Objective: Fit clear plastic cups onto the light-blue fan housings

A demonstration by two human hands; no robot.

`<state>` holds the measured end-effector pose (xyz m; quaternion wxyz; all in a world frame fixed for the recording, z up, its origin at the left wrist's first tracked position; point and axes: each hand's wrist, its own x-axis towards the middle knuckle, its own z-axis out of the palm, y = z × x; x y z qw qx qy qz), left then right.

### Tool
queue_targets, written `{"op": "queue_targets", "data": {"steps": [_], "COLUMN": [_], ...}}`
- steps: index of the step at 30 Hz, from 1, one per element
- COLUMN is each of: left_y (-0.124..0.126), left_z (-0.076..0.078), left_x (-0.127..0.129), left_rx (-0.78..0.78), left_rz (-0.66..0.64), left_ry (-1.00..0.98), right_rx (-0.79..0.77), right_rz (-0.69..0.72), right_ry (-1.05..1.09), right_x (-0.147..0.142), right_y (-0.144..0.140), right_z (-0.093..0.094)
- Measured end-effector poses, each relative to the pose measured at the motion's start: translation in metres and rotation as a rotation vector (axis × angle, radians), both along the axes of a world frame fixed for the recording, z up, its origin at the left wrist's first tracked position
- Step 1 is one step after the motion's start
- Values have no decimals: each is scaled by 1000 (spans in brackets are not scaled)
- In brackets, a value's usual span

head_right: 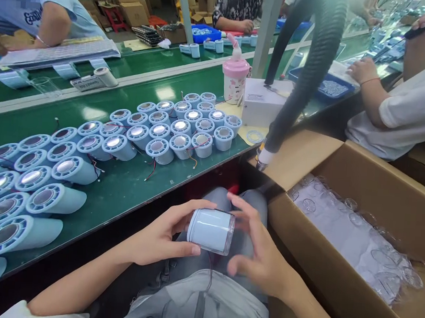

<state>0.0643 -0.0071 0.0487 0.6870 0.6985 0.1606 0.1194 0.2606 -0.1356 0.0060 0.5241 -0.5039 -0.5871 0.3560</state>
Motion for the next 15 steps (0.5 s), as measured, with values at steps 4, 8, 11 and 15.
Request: {"op": "queue_targets", "data": {"steps": [4,8,11,15], "left_y": [0,3,3,0], "left_z": [0,-1,-2,-11], "left_x": [-3,-6,-9,-6], "left_rx": [-42,20,-34,-182], "left_rz": [-24,-54,-71,-95], "left_ry": [40,-40,-48,-13], "right_rx": [317,-16,-178,-332], "right_rz": [38,-5,-19,-35], "right_ry": [-387,63,271,309], "right_x": [2,-5,-7,-8], "right_y": [-5,-7,-8,-7], "right_z": [1,3,5,5]}}
